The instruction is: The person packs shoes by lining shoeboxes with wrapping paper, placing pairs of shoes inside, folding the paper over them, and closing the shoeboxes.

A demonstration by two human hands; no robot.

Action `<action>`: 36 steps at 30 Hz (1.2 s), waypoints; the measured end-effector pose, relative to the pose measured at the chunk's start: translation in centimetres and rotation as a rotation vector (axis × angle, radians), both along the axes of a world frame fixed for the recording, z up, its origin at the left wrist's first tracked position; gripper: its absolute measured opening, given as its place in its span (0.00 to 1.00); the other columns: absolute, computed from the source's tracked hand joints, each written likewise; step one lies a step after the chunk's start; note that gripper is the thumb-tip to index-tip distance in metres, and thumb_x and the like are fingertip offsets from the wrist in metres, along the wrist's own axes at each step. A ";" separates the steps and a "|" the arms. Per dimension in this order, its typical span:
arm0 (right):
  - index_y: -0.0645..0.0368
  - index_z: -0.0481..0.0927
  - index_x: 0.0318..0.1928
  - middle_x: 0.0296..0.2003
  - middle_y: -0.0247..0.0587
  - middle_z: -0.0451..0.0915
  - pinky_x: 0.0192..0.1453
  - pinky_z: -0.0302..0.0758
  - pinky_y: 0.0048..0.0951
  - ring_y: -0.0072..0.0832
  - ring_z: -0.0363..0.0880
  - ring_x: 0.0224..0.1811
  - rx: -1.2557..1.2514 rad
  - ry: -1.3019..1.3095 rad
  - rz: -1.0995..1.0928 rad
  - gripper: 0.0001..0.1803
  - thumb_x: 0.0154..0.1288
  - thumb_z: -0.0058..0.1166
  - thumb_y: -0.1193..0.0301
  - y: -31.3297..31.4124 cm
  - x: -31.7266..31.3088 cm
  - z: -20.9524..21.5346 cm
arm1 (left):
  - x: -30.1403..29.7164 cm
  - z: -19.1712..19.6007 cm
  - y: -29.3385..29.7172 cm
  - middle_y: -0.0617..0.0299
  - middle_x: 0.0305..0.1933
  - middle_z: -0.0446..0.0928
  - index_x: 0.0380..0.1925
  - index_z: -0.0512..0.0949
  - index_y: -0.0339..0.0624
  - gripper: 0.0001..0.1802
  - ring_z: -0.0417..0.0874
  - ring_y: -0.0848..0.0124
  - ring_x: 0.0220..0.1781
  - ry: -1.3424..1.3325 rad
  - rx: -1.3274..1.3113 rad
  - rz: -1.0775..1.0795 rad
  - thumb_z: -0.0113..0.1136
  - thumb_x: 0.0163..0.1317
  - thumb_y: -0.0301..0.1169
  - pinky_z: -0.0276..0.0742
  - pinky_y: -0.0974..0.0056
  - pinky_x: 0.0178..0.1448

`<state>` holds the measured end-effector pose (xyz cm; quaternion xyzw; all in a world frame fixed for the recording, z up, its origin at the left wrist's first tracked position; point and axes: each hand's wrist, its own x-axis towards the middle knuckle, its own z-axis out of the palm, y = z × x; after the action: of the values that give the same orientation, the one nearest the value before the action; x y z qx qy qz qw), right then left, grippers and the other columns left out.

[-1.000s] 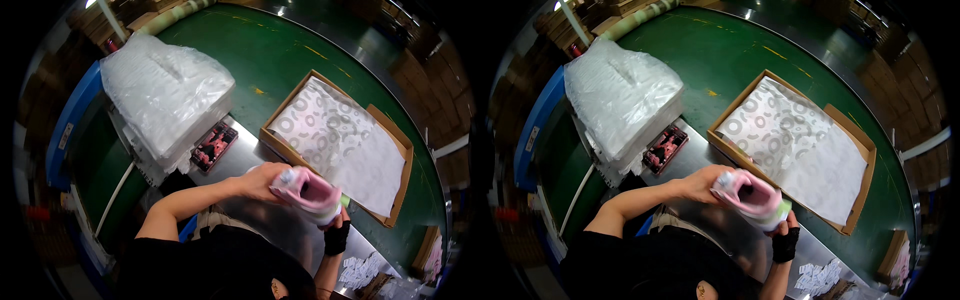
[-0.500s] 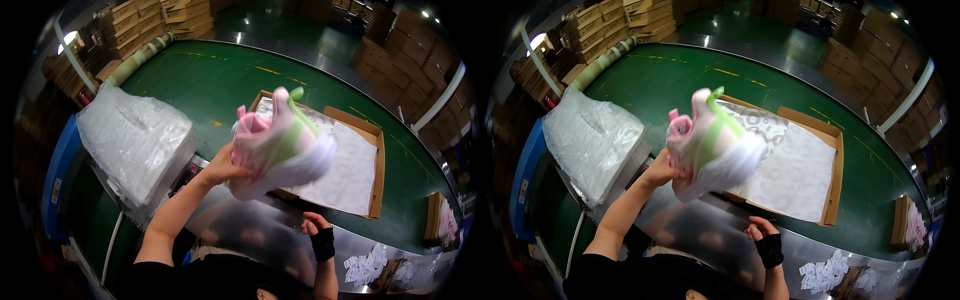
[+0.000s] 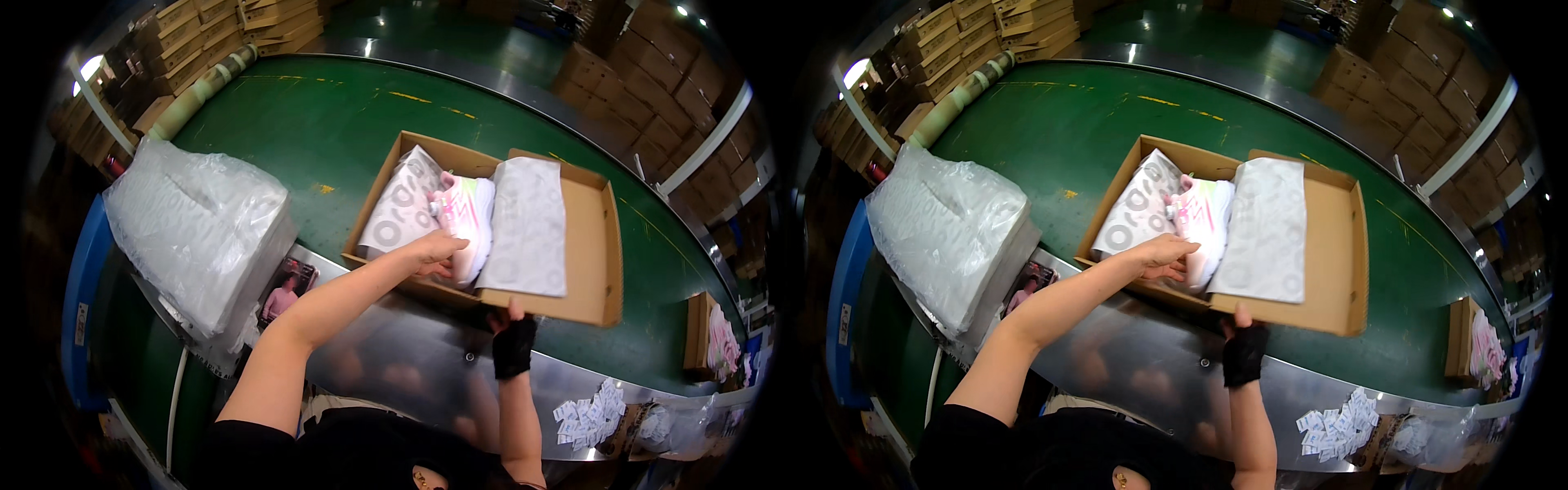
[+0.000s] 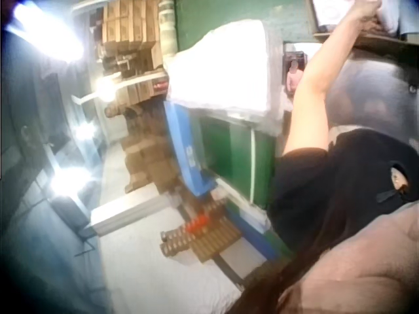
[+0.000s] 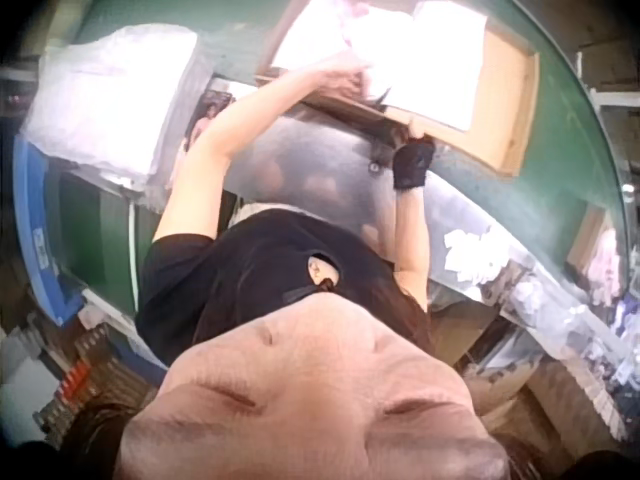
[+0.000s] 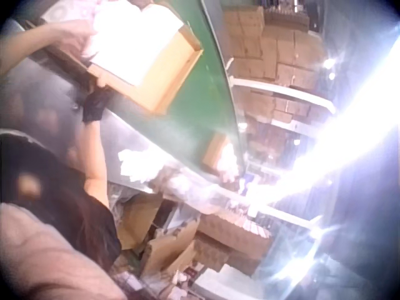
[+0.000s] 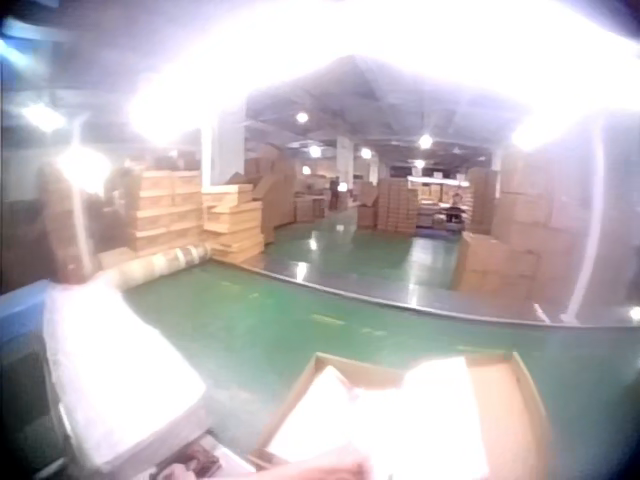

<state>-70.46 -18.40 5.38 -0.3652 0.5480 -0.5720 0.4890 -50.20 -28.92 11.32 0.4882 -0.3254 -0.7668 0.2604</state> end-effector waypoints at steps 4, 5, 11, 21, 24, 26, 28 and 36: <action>0.62 0.64 0.49 0.43 0.40 0.69 0.48 0.66 0.27 0.26 0.68 0.43 -0.205 0.115 -0.081 0.26 0.49 0.58 0.72 -3.4 1.4 3.9 | 3.3 1.4 2.2 0.57 0.42 0.73 0.48 0.67 0.39 0.20 0.73 0.67 0.47 0.096 -0.261 0.161 0.48 0.61 0.40 0.69 0.58 0.48; 0.63 0.64 0.49 0.43 0.40 0.69 0.49 0.66 0.27 0.27 0.68 0.43 -0.309 0.270 -0.058 0.26 0.47 0.58 0.73 -3.8 1.9 4.2 | 4.9 1.7 2.7 0.60 0.41 0.73 0.47 0.69 0.40 0.19 0.73 0.69 0.47 -0.006 -0.456 0.305 0.47 0.61 0.42 0.68 0.60 0.48; 0.41 0.59 0.60 0.62 0.40 0.53 0.57 0.51 0.59 0.43 0.49 0.64 -0.400 1.638 0.271 0.39 0.42 0.49 0.78 -4.3 5.5 3.1 | 10.7 4.1 3.7 0.59 0.43 0.73 0.47 0.71 0.39 0.28 0.70 0.69 0.48 -0.411 -0.496 0.731 0.41 0.61 0.52 0.63 0.61 0.52; 0.45 0.62 0.59 0.61 0.47 0.55 0.58 0.53 0.58 0.46 0.52 0.63 -0.431 1.573 0.493 0.39 0.41 0.51 0.80 -4.2 5.9 6.8 | 13.9 -1.9 1.7 0.54 0.50 0.71 0.52 0.67 0.40 0.39 0.72 0.65 0.51 -0.198 -0.044 0.228 0.52 0.48 0.58 0.67 0.63 0.52; 0.48 0.65 0.56 0.59 0.45 0.59 0.58 0.53 0.52 0.43 0.55 0.62 -0.511 1.578 0.454 0.37 0.39 0.52 0.80 -5.1 5.3 10.2 | 12.2 -0.5 1.3 0.53 0.51 0.71 0.54 0.66 0.44 0.37 0.70 0.61 0.53 0.256 -0.101 0.326 0.48 0.49 0.57 0.63 0.52 0.54; 0.50 0.68 0.53 0.57 0.47 0.61 0.58 0.55 0.46 0.43 0.58 0.59 -0.608 1.558 0.447 0.36 0.36 0.53 0.79 -4.9 5.4 13.3 | 12.5 0.9 2.6 0.53 0.50 0.71 0.53 0.66 0.42 0.35 0.71 0.62 0.51 0.325 -0.127 0.349 0.48 0.50 0.54 0.65 0.55 0.54; 0.51 0.69 0.53 0.57 0.49 0.61 0.58 0.56 0.44 0.43 0.59 0.59 -0.689 1.490 0.432 0.35 0.34 0.53 0.79 -3.6 5.8 15.5 | 13.2 2.6 5.1 0.54 0.49 0.71 0.52 0.66 0.38 0.31 0.73 0.65 0.49 0.407 -0.207 0.420 0.47 0.53 0.49 0.68 0.61 0.52; 0.57 0.58 0.60 0.57 0.47 0.62 0.51 0.66 0.31 0.35 0.69 0.52 -0.617 0.837 0.228 0.33 0.54 0.54 0.70 -1.0 5.4 12.3 | 25.4 8.7 20.4 0.64 0.33 0.74 0.35 0.71 0.44 0.16 0.75 0.72 0.35 0.273 -0.888 0.939 0.36 0.65 0.41 0.74 0.67 0.40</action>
<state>-65.05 -19.38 17.68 -0.7462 0.4593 -0.4554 0.1574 -24.81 -8.52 20.06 0.3230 -0.3273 -0.4199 0.7825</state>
